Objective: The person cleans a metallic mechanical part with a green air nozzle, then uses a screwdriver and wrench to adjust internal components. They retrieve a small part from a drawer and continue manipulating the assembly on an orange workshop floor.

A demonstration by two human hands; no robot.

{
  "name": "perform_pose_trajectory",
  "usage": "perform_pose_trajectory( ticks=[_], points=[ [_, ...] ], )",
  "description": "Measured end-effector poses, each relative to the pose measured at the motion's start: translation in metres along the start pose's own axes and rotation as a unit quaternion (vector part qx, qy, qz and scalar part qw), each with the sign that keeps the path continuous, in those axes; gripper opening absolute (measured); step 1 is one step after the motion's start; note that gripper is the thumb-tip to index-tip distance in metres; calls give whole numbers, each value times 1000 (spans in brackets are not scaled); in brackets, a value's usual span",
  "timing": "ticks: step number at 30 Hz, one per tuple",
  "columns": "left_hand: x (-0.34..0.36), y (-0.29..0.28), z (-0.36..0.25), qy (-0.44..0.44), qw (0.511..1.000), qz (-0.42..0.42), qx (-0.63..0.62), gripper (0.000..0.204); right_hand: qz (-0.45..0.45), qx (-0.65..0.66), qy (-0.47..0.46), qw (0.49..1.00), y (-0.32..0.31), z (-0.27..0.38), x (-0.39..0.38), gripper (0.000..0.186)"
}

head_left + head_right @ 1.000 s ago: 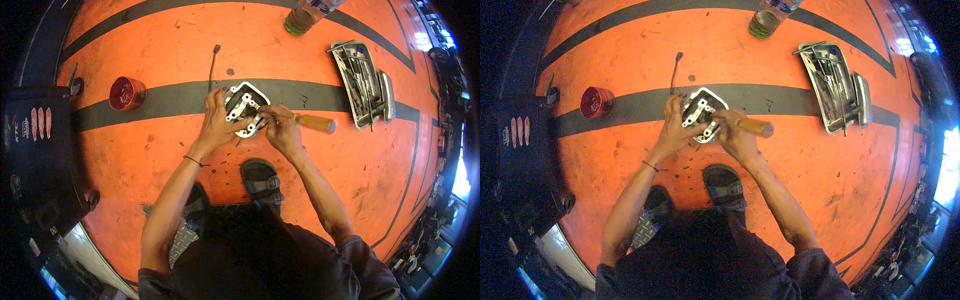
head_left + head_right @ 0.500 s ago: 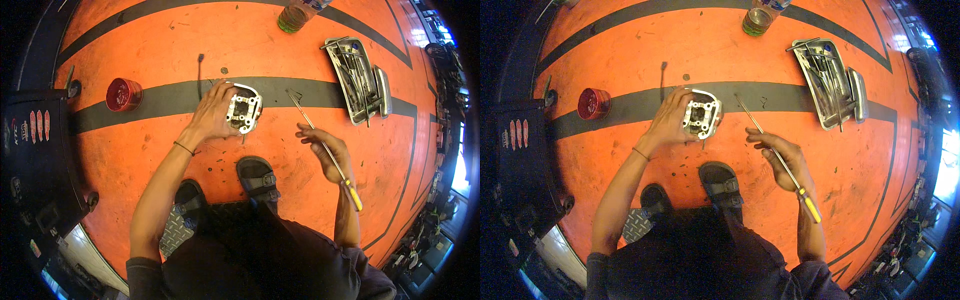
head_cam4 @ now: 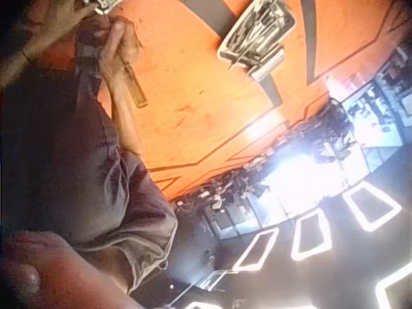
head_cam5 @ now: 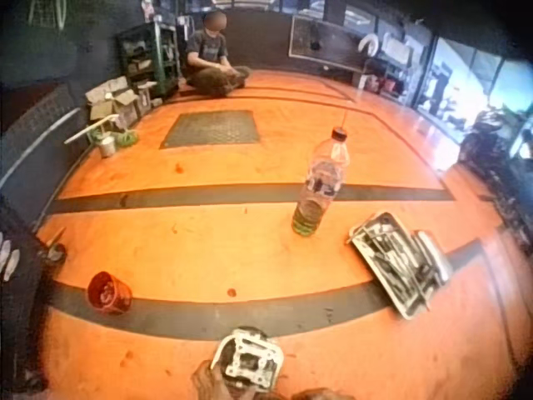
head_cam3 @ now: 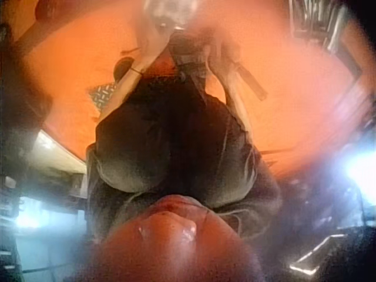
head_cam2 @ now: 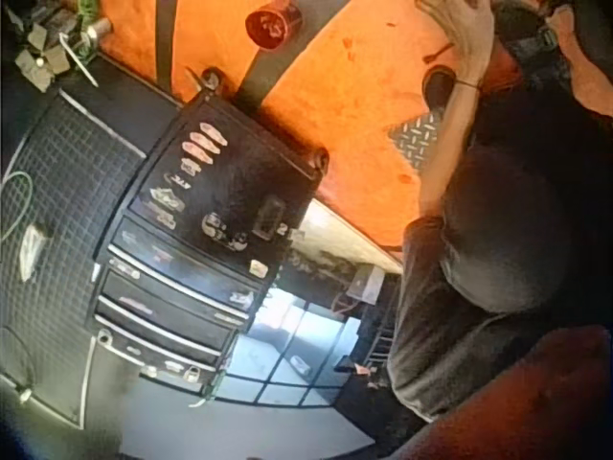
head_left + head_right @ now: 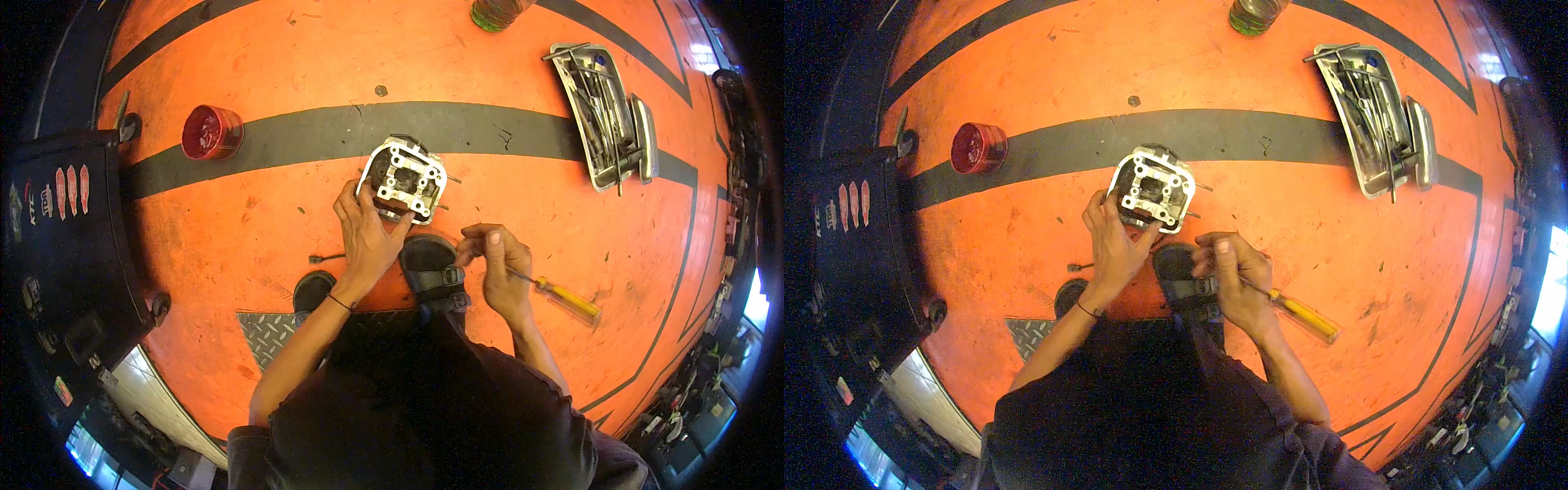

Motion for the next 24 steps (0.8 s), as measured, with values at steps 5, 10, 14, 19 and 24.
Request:
perform_pose_trajectory(
  ticks=[5,10,14,19,24],
  points=[
    [3,-1,-1,15,999,-44,-19,84,-113,100,-128,980,1,14,2,50],
    [9,-6,1,7,999,10,-50,98,-60,-99,-66,991,19,-9,26,32],
    [9,-10,1,-6,996,52,-66,105,10,-153,-46,987,34,-13,37,35],
    [10,-14,5,13,995,66,-69,114,25,-59,-53,997,24,15,28,59],
    [32,-14,1,60,988,131,-48,130,88,-35,34,995,17,8,39,71]
  ],
)
Point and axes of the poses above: each hand's wrist, its own x-axis towards the middle knuckle, its own y-axis out of the palm, z = x × y, the point moved 5 cm from there along x, towards the middle knuckle, and after that the axes turned 2 degrees about x, right-handed, at the moved point
